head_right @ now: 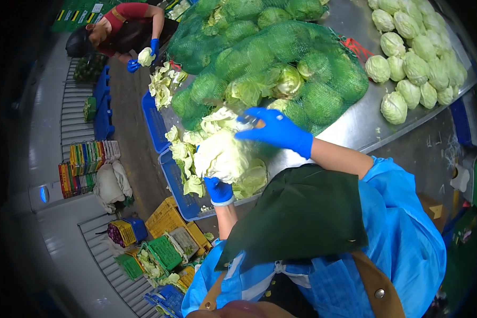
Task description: The person trims and peels outer leaves from heads of cabbage using a knife, working over a metal table with large quantities of cabbage.
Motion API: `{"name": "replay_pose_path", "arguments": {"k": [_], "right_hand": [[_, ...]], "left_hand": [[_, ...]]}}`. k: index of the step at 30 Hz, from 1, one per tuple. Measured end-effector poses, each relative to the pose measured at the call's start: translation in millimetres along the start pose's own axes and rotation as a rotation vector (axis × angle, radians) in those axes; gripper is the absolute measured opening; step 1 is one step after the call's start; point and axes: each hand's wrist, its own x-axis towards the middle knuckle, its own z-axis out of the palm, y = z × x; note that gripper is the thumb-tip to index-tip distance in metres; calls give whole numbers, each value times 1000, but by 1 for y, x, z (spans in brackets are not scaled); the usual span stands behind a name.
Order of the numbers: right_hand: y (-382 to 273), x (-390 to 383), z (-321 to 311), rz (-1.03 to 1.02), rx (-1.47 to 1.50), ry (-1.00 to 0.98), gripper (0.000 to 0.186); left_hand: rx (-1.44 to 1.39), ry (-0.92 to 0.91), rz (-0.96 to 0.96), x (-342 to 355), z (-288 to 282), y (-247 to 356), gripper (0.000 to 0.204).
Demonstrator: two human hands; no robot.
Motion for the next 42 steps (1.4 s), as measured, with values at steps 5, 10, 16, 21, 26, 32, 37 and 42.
{"name": "replay_pose_path", "arguments": {"k": [5,10,16,21,26,32,37,42], "right_hand": [[-2,8,5,17,-57,-172,52],[12,6,0,315,315,-118,38],[44,1,-21,-38,-533,178,65],[-22,-19,5,-691,-524,-210,73],[1,-13,10,-772,-596,-237,49],[18,-1,-22,-502,295,-47,20],[15,28,-80,-377,314,281,46],[17,-12,-68,-457,-189,-47,86]], "left_hand": [[131,-61,-3,-3,29,11,58],[60,-165,5,-8,24,1,54],[-553,-321,-107,-9,-1,-21,71],[-243,-56,-451,7,-2,-22,80],[-592,145,-575,3,25,-24,81],[72,-130,-351,-14,55,-19,71],[525,-172,-68,-13,43,-34,58],[1830,-510,528,-6,79,-31,43]]}}
